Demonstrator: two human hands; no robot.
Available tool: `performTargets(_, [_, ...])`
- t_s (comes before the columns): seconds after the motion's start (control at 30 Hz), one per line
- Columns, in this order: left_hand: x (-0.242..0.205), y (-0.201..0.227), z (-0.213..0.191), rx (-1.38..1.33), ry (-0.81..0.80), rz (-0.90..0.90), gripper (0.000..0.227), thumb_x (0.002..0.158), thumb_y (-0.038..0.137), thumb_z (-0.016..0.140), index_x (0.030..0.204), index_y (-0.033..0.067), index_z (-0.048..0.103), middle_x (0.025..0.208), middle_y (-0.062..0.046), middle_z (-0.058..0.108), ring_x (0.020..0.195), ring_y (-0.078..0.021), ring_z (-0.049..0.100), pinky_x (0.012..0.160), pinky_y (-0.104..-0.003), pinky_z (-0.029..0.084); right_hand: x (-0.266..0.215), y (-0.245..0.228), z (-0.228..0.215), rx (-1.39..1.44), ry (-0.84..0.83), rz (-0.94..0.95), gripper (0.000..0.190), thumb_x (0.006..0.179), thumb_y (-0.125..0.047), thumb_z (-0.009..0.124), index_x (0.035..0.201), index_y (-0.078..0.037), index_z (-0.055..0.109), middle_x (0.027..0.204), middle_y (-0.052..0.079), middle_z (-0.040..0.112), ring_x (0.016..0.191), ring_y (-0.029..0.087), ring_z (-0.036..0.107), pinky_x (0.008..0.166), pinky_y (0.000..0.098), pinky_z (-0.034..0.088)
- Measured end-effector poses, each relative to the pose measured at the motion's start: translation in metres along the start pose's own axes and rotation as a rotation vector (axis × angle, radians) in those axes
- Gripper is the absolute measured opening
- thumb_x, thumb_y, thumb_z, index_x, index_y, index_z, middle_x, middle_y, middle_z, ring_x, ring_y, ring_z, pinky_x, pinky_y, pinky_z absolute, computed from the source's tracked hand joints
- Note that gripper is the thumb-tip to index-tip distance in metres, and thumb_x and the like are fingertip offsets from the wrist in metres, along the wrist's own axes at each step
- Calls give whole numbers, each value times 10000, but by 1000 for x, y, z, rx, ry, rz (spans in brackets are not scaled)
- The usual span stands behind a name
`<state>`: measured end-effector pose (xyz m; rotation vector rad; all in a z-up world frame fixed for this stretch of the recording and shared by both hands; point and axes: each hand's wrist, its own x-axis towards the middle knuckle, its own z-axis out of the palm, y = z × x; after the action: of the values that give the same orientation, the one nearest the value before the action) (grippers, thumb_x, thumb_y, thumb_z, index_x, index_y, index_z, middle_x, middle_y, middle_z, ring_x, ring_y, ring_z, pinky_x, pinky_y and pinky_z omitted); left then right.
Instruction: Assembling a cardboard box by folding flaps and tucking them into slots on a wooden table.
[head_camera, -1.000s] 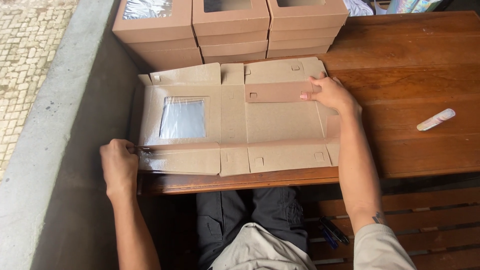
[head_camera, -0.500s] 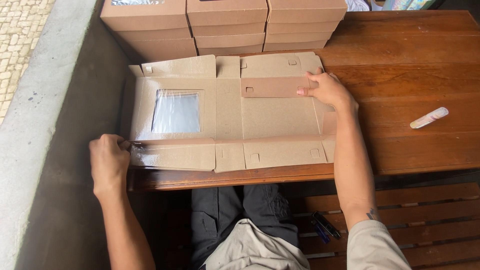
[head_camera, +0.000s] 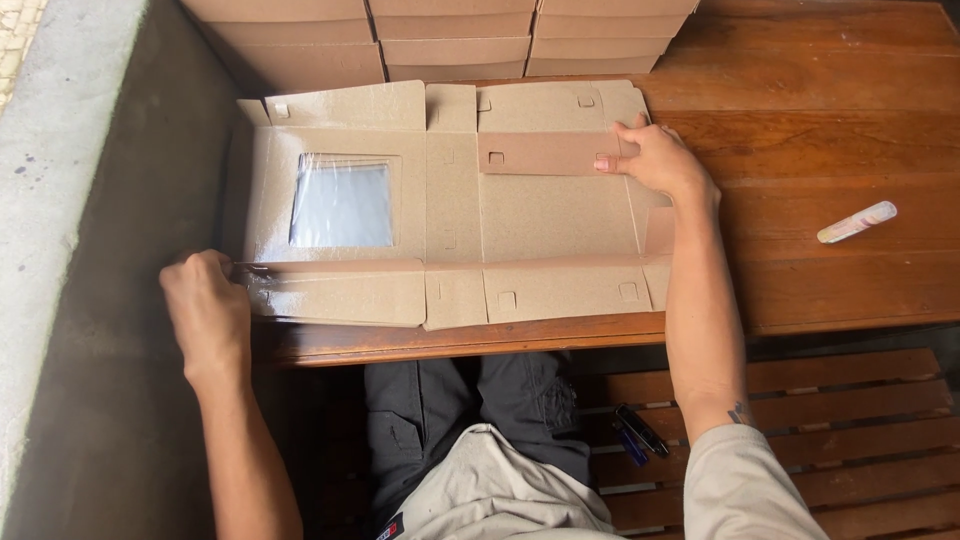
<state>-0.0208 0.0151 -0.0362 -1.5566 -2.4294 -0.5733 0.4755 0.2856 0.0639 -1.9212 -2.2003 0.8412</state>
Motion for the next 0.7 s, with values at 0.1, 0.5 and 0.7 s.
performTargets(0.1, [-1,2,-6,-6,-24,-15,398,737,-181,472,965,-81,782,803,-281,706,729,-476,657,691,-505,552,4,4,2,-13,5,-21,826,854,-477,720,1566,-206,403,1699,113,172,1570,299,169,1232,439,149])
performTargets(0.5, [-5,20,-36,-101,-49,36,177,917,-128,628,989,-91,786,896,-253,735,775,-407,697,701,-446,542,0,-4,-1,-45,-29,-6,811,890,-451,685,1590,-222,345,1700,119,130,1559,418,76,1232,589,69])
performTargets(0.7, [-5,6,-16,-25,-50,-27,258,681,-189,453,775,-71,663,667,-202,582,565,-372,493,567,-474,386,-5,-8,-2,-26,-19,21,810,877,-462,696,1581,-224,374,1704,95,159,1567,351,108,1240,516,102])
